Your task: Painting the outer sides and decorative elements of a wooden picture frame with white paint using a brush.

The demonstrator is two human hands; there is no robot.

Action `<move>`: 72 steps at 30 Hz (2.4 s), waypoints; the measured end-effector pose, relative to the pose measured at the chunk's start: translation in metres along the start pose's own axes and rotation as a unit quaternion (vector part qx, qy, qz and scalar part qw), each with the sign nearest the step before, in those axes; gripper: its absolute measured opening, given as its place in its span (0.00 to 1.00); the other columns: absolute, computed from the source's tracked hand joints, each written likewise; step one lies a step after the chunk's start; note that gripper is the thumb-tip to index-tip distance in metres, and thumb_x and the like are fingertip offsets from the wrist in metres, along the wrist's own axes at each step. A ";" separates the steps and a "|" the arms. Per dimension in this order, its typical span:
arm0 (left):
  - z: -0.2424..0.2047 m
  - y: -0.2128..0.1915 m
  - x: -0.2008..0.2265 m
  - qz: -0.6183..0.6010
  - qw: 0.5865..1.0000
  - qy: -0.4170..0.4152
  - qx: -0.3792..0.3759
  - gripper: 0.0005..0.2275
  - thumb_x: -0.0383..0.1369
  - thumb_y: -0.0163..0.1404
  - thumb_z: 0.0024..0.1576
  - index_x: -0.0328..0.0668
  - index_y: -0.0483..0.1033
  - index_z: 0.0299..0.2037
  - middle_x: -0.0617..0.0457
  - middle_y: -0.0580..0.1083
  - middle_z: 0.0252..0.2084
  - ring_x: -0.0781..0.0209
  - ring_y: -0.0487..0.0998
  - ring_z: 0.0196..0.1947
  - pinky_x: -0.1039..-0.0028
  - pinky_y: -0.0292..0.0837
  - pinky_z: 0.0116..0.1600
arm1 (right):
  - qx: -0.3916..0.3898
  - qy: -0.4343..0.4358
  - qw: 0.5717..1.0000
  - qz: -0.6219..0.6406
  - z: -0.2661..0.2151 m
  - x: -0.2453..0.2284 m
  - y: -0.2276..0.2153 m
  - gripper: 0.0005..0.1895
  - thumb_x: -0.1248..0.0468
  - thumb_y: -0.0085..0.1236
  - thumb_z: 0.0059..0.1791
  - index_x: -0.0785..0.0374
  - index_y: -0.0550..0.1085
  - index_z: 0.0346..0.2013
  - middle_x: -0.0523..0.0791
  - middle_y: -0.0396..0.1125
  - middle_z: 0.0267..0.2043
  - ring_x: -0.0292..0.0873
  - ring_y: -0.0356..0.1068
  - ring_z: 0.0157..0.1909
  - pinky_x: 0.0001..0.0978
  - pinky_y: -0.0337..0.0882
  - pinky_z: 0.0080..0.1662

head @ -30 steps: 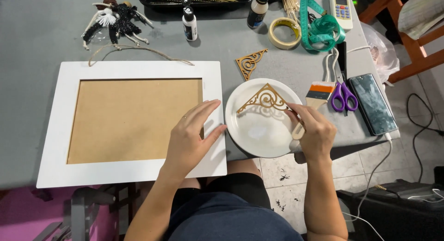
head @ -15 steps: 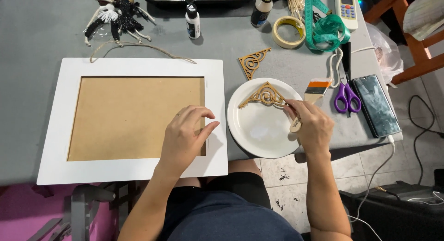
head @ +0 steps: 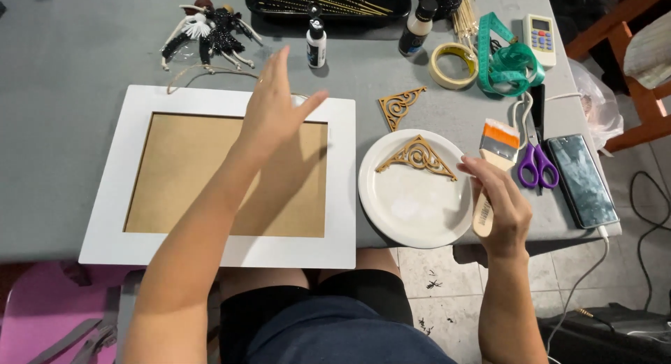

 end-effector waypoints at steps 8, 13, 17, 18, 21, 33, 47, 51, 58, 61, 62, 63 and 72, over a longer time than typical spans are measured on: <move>0.142 0.090 -0.085 0.008 0.996 -0.071 0.057 0.30 0.51 0.62 0.56 0.38 0.65 0.57 0.47 0.72 0.56 0.50 0.73 0.54 0.62 0.69 0.52 | 0.044 -0.027 0.998 0.047 0.014 -0.008 -0.006 0.09 0.74 0.59 0.53 0.77 0.77 0.47 0.58 0.74 0.37 0.50 0.77 0.37 0.35 0.79 0.41; 0.143 0.097 -0.060 -0.005 0.996 -0.045 0.081 0.16 0.42 0.66 0.53 0.47 0.77 0.44 0.53 0.79 0.42 0.52 0.80 0.40 0.63 0.75 0.39 | 0.003 -0.031 0.997 0.067 0.012 0.011 0.002 0.08 0.74 0.64 0.51 0.70 0.78 0.46 0.55 0.76 0.46 0.55 0.78 0.52 0.45 0.76 0.60; 0.088 0.102 0.022 -0.290 0.957 0.021 0.004 0.18 0.44 0.68 0.51 0.49 0.80 0.47 0.55 0.81 0.39 0.61 0.77 0.39 0.70 0.71 0.45 | 0.031 0.057 0.991 0.113 0.027 0.043 0.011 0.27 0.59 0.70 0.46 0.75 0.76 0.54 0.61 0.74 0.51 0.57 0.76 0.53 0.40 0.76 0.53; 0.068 0.109 0.046 -0.408 0.912 0.015 -0.044 0.21 0.41 0.70 0.50 0.49 0.80 0.53 0.49 0.82 0.46 0.55 0.84 0.49 0.66 0.80 0.55 | 0.054 0.084 0.987 0.130 0.030 0.054 0.013 0.32 0.54 0.72 0.46 0.76 0.76 0.56 0.60 0.75 0.50 0.58 0.75 0.52 0.43 0.74 0.52; 0.012 0.124 0.107 -0.518 0.842 0.034 -0.147 0.22 0.36 0.69 0.52 0.47 0.79 0.56 0.44 0.81 0.49 0.52 0.83 0.49 0.63 0.81 0.56 | 0.038 0.085 0.987 0.132 0.046 0.039 0.021 0.31 0.57 0.73 0.45 0.74 0.76 0.57 0.59 0.74 0.51 0.59 0.75 0.51 0.45 0.74 0.52; -0.073 0.123 0.176 -0.552 0.814 0.099 -0.154 0.26 0.37 0.65 0.56 0.44 0.73 0.64 0.44 0.54 0.79 0.35 0.46 0.79 0.43 0.58 0.71 | 0.032 0.149 0.987 0.050 0.013 0.038 0.011 0.16 0.60 0.74 0.48 0.65 0.81 0.47 0.49 0.77 0.40 0.50 0.76 0.36 0.36 0.74 0.40; -0.215 -0.004 0.100 -0.239 0.944 0.148 -0.170 0.18 0.35 0.52 0.61 0.45 0.72 0.62 0.52 0.75 0.63 0.57 0.75 0.63 0.73 0.75 0.52 | -0.126 -0.168 0.966 -0.154 0.009 0.025 -0.007 0.14 0.76 0.56 0.55 0.66 0.75 0.56 0.51 0.72 0.54 0.52 0.74 0.54 0.42 0.74 0.49; -0.257 -0.017 0.082 -0.231 0.957 0.159 -0.075 0.16 0.32 0.55 0.60 0.39 0.76 0.57 0.51 0.79 0.56 0.56 0.80 0.57 0.67 0.75 0.63 | -0.132 -0.257 0.936 -0.199 0.018 0.004 -0.006 0.15 0.80 0.53 0.56 0.66 0.77 0.55 0.48 0.72 0.53 0.49 0.74 0.47 0.41 0.77 0.52; -0.298 0.018 0.029 -0.293 0.939 0.021 -0.179 0.11 0.41 0.53 0.60 0.48 0.85 0.45 0.60 0.86 0.44 0.66 0.88 0.43 0.76 0.78 0.50 | -0.085 -0.286 0.938 -0.180 0.029 0.009 -0.014 0.15 0.70 0.73 0.51 0.66 0.81 0.51 0.50 0.79 0.47 0.51 0.78 0.44 0.38 0.82 0.43; -0.308 0.056 -0.045 -0.368 0.901 -0.148 -0.175 0.18 0.40 0.53 0.58 0.44 0.79 0.56 0.54 0.85 0.53 0.65 0.86 0.51 0.75 0.77 0.59 | -0.160 -0.398 0.891 -0.151 0.018 -0.014 -0.003 0.15 0.83 0.53 0.52 0.74 0.74 0.53 0.53 0.72 0.50 0.51 0.71 0.54 0.44 0.80 0.54; -0.313 0.064 -0.079 -0.399 0.879 -0.229 -0.126 0.18 0.38 0.56 0.55 0.37 0.81 0.53 0.49 0.85 0.52 0.60 0.86 0.51 0.73 0.78 0.59 | -0.106 -0.330 0.923 -0.165 0.018 0.008 -0.012 0.12 0.74 0.61 0.53 0.70 0.79 0.51 0.50 0.76 0.49 0.51 0.75 0.52 0.40 0.80 0.51; -0.321 0.074 -0.111 -0.428 0.847 -0.306 -0.075 0.18 0.35 0.59 0.52 0.30 0.83 0.50 0.43 0.85 0.50 0.55 0.86 0.51 0.70 0.79 0.59 | -0.051 -0.262 0.947 -0.177 0.016 0.032 -0.023 0.11 0.64 0.69 0.54 0.66 0.84 0.49 0.48 0.80 0.48 0.51 0.79 0.49 0.36 0.79 0.48; -0.314 0.069 -0.088 -0.613 0.761 -0.206 -0.052 0.28 0.29 0.64 0.48 0.24 0.73 0.59 0.34 0.78 0.58 0.43 0.79 0.59 0.59 0.71 0.68 | -0.088 -0.269 0.946 -0.160 0.009 -0.007 -0.019 0.11 0.70 0.57 0.57 0.71 0.81 0.51 0.48 0.76 0.49 0.51 0.79 0.47 0.35 0.78 0.46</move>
Point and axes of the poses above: each hand's wrist, its own z-axis towards the middle knuckle, its own y-axis out of the palm, x = y × z, the point moved 8 cm from there along z, towards the middle knuckle
